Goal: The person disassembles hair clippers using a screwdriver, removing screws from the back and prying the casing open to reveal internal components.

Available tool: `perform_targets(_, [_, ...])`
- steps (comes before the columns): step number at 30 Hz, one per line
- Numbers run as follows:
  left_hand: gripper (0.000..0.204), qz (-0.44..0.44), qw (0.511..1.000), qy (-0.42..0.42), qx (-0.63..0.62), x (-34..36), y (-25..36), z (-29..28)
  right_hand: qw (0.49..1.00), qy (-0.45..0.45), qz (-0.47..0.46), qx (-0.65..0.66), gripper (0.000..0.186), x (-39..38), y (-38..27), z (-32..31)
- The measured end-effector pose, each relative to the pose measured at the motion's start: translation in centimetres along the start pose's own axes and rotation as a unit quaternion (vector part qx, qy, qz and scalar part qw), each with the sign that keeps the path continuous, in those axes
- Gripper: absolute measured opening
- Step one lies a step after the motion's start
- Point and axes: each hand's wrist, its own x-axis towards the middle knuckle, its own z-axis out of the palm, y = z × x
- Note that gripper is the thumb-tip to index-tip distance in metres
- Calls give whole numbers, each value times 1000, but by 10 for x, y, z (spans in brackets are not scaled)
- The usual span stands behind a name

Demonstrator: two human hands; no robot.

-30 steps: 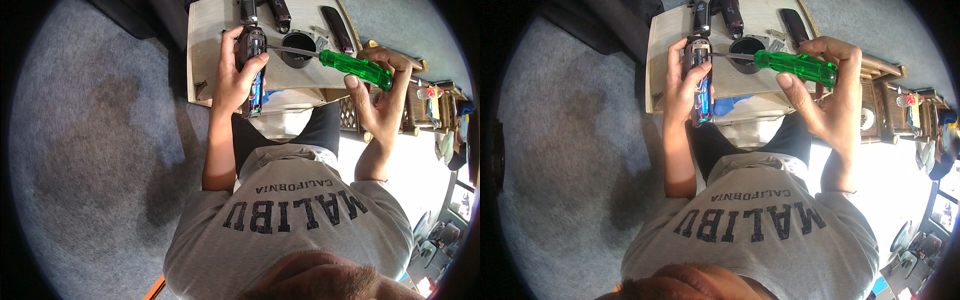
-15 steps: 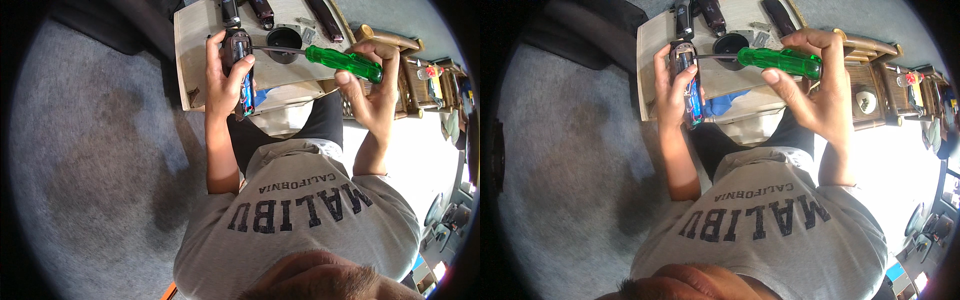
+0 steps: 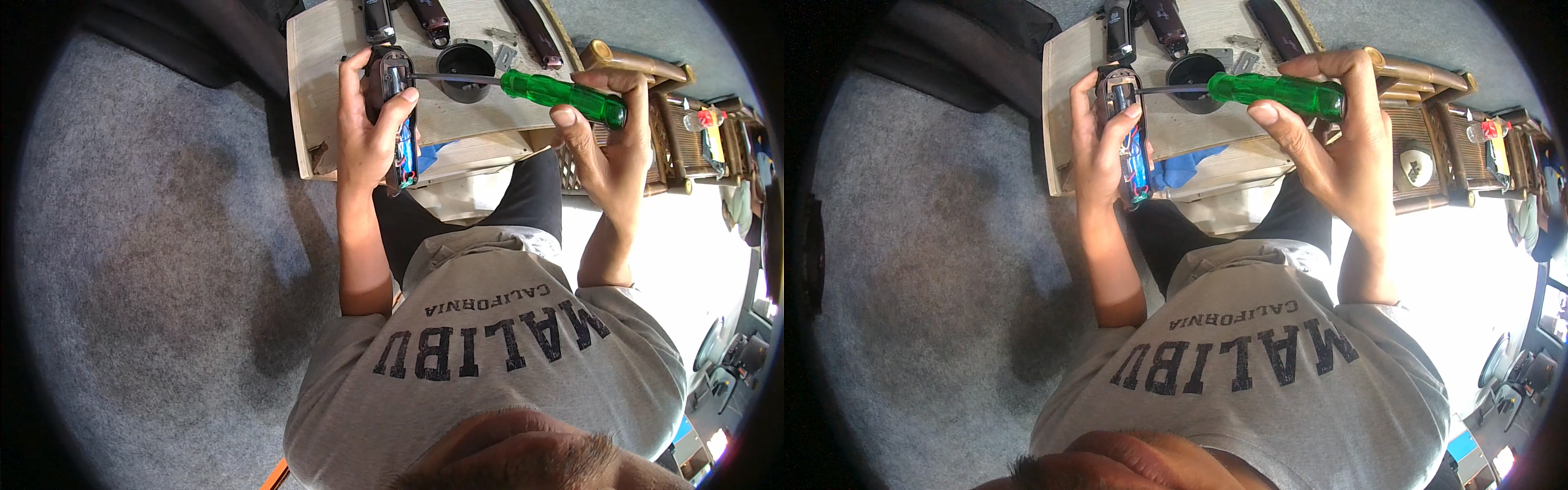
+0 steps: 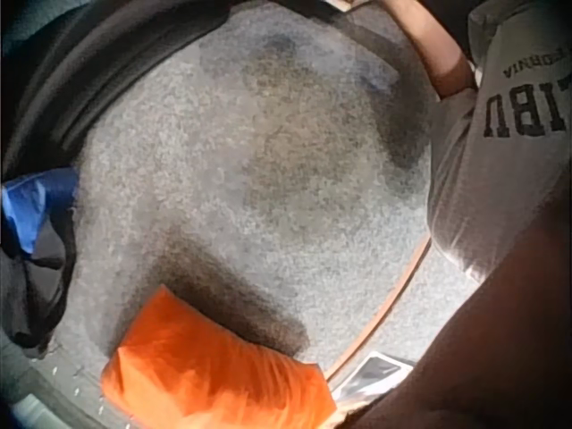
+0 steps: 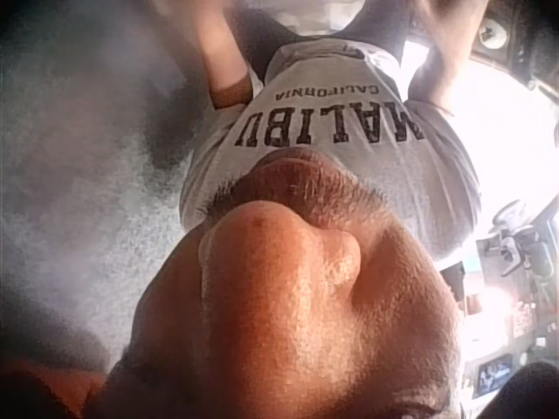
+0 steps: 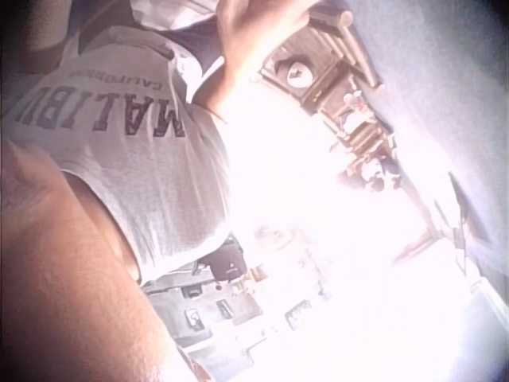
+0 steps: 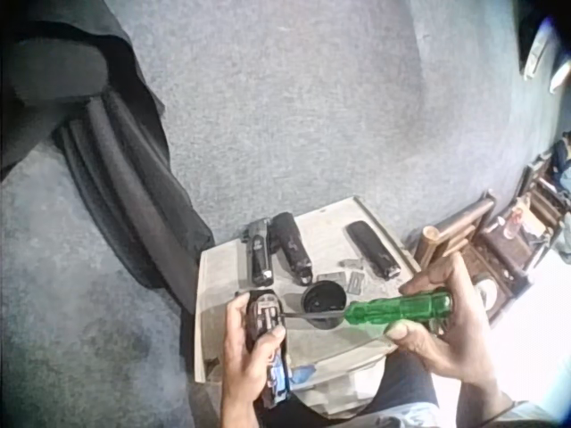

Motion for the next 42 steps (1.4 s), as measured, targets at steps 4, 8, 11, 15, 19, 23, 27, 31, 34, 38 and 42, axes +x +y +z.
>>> perform_targets(4, [53,15,1000,8,10,1,-3,0,996,10,-80,-24,50,0,9,0])
perform_targets(8, [52,3,1000,8,4,0,-1,0,998,-8,-56,-16,50,0,10,-2])
perform_targets(11, [52,6,1000,8,8,1,0,0,999,-4,-37,24,51,-2,8,1])
perform_targets(15, [54,9,1000,2,-3,1,-4,-3,1000,-6,-26,6,53,-1,8,-1])
perform_targets(19, [54,-1,1000,-1,-7,0,0,0,998,-8,-54,25,55,-1,12,0])
perform_targets(23, [54,-1,1000,-2,-5,0,-2,-1,998,-30,-50,25,53,-4,7,0])
perform_targets(27, [54,19,1000,1,1,3,-8,-4,992,-43,-50,104,55,-4,11,2])
perform_targets(31, [55,-2,1000,0,-6,0,-1,-1,997,-42,-12,56,60,-7,6,0])
perform_targets(34, [55,12,1000,4,16,0,-2,-1,995,-41,-31,84,60,-3,15,-2])
perform_targets(38, [56,-1,1000,3,-10,0,-4,-3,993,-35,-108,34,51,7,16,-4])
perform_targets(42, [55,52,998,-6,31,5,-14,-5,972,-39,-193,-127,38,23,7,-16])
